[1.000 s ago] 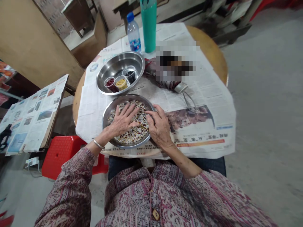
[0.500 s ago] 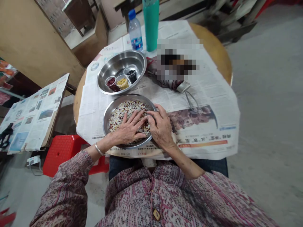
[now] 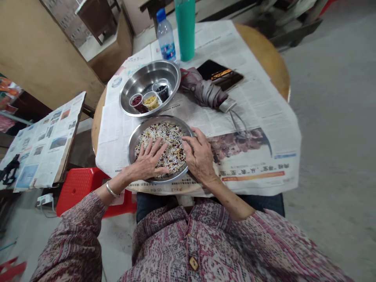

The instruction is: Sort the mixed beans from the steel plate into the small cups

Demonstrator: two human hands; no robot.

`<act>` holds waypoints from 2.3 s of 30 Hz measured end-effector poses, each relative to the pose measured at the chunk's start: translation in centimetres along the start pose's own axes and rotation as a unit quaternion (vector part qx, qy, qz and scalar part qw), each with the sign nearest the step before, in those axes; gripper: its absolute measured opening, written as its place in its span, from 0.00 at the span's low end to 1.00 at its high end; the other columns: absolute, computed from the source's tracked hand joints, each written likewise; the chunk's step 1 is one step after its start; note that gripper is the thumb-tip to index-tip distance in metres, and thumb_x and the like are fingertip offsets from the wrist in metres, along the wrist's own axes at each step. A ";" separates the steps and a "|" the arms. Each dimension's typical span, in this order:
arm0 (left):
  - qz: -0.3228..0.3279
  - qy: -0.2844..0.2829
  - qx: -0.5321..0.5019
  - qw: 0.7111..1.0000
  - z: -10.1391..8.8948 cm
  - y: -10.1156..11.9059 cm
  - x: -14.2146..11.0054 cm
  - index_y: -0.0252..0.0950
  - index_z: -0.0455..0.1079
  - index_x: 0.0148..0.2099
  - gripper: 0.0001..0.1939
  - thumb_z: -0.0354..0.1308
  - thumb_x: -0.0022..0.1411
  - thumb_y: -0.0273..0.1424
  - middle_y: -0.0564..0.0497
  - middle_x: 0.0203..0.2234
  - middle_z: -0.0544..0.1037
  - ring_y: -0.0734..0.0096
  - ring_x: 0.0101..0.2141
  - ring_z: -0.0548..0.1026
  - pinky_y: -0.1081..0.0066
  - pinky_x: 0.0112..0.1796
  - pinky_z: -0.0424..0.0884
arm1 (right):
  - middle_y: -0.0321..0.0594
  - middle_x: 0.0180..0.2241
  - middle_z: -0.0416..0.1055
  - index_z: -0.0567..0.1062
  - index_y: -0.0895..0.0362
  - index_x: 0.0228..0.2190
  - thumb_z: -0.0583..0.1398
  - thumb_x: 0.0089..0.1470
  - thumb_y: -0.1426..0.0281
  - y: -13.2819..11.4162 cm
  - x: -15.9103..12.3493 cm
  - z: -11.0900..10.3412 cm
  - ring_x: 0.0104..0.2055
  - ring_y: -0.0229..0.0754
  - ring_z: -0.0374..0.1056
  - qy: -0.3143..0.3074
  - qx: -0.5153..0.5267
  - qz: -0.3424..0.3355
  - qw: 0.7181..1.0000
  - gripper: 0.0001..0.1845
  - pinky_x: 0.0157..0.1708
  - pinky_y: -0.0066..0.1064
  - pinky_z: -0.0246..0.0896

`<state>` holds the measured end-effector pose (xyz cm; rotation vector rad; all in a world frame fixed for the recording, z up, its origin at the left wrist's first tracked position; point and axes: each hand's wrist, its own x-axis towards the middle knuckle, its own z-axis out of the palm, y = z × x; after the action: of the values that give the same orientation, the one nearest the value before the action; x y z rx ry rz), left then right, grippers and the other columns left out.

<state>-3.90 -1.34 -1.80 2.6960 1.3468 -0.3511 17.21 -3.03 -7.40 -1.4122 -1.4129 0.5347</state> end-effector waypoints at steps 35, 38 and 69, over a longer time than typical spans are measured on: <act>0.011 0.056 0.042 0.997 -0.4 1.2 5.5 0.45 0.46 0.77 0.37 0.46 0.73 0.52 0.46 0.76 0.46 0.43 0.74 0.40 0.33 0.69 0.39 | 0.48 0.61 0.68 0.78 0.52 0.44 0.52 0.66 0.59 0.1 0.1 -0.1 0.64 0.54 0.64 0.001 0.007 -0.009 1.000 0.18 0.63 0.53 0.59; -0.043 0.055 0.042 0.997 -1.0 0.0 4.5 0.45 0.46 0.77 0.37 0.46 0.72 0.53 0.46 0.76 0.47 0.41 0.74 0.41 0.32 0.68 0.41 | 0.48 0.61 0.68 0.78 0.53 0.43 0.52 0.66 0.58 0.1 0.1 -0.1 0.64 0.55 0.65 0.001 0.006 -0.007 1.000 0.18 0.63 0.54 0.60; -0.069 -0.031 -0.006 0.997 -1.2 0.2 -0.5 0.38 0.41 0.77 0.47 0.50 0.69 0.58 0.40 0.76 0.41 0.45 0.74 0.40 0.40 0.69 0.49 | 0.49 0.62 0.67 0.78 0.53 0.43 0.52 0.65 0.59 -0.2 0.1 -0.1 0.66 0.55 0.63 -0.006 0.010 0.001 1.000 0.18 0.64 0.55 0.58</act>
<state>-3.79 -1.61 -0.54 2.5655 1.5164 -0.4331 17.25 -3.04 -7.19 -1.3968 -1.4120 0.5575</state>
